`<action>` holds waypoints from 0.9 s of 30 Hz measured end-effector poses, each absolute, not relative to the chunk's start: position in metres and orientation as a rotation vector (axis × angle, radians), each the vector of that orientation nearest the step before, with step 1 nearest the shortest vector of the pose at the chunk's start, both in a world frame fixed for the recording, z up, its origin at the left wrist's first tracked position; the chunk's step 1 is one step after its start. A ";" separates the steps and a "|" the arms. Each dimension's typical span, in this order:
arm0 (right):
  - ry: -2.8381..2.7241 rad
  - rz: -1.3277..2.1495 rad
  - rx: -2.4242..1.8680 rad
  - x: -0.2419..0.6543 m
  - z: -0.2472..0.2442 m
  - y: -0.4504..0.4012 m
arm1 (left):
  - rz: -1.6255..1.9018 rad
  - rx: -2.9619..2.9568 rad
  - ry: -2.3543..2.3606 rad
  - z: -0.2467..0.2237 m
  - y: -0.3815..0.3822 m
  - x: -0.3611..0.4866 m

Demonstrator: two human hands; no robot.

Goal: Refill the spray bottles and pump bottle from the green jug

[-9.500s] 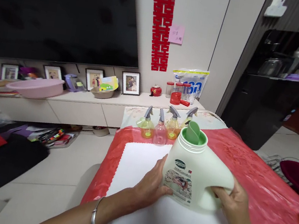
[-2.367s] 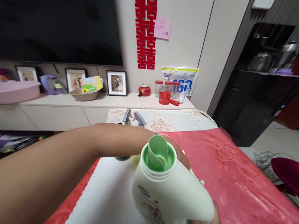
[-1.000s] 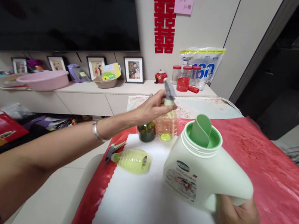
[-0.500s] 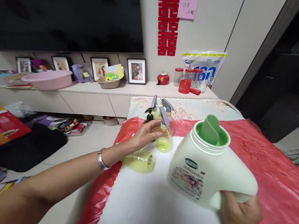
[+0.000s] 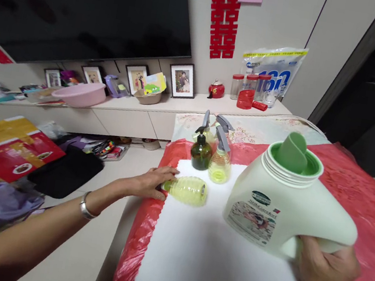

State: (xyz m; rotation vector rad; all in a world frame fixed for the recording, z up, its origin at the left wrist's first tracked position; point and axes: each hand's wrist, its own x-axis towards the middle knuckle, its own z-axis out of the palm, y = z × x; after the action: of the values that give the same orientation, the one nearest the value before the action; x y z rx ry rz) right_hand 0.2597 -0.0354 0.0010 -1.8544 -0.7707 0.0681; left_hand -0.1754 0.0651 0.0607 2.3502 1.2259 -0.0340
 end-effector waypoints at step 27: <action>-0.740 0.149 -1.915 0.258 0.009 -0.036 | 0.007 3.247 0.668 0.165 0.090 -0.090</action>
State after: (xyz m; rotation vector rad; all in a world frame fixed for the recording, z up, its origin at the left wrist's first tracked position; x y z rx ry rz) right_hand 0.2578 -0.0361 0.0088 -1.9151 -0.7399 0.1488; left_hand -0.0896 0.0896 0.1655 3.2470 0.6682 0.0071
